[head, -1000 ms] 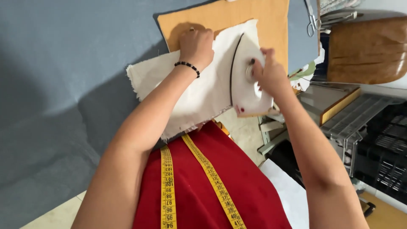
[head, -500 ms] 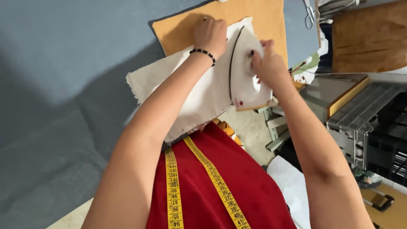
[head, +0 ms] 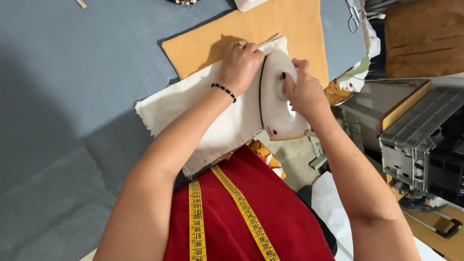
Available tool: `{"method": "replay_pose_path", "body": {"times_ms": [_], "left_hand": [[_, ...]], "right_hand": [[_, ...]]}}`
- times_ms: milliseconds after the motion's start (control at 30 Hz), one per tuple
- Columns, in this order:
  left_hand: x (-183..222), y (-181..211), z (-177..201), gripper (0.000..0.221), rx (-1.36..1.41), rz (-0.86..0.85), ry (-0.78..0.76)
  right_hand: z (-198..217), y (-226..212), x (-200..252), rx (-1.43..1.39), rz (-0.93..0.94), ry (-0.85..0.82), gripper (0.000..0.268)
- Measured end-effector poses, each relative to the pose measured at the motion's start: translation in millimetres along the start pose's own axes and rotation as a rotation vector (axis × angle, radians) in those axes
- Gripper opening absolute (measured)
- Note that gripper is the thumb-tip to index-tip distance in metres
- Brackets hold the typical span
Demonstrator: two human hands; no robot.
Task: Applying a gold foil transfer to fabric using a hand iron and a butterfly-shaped template.
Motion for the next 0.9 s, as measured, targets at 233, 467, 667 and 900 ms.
{"method": "replay_pose_path", "body": {"times_ms": [233,467,667,900], "left_hand": [[-6,-16,-3,0.033,0.101,0.066,-0.025],[-10,-28,-14,0.03,0.222,0.139,-0.061],[-8,-25,0,0.025,0.239,0.167,-0.067],[-10,-22,2,0.031,0.209,0.186,-0.175]], "right_hand": [[12,-12,-6,0.013,-0.013,0.018,0.039],[6,-16,-3,0.029,0.029,-0.019,0.04],[15,-14,-9,-0.014,0.012,0.007,0.039],[6,-18,0,0.035,0.069,0.007,0.039]]}}
Point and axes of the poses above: each hand's wrist, its own x-axis away from the middle knuckle, its own z-axis out of the back of the hand, y = z × x, the point moved 7 cm from there along -x, towards the middle knuckle, and after that the axes turned 11 degrees about -y, right-handed, at the moved point
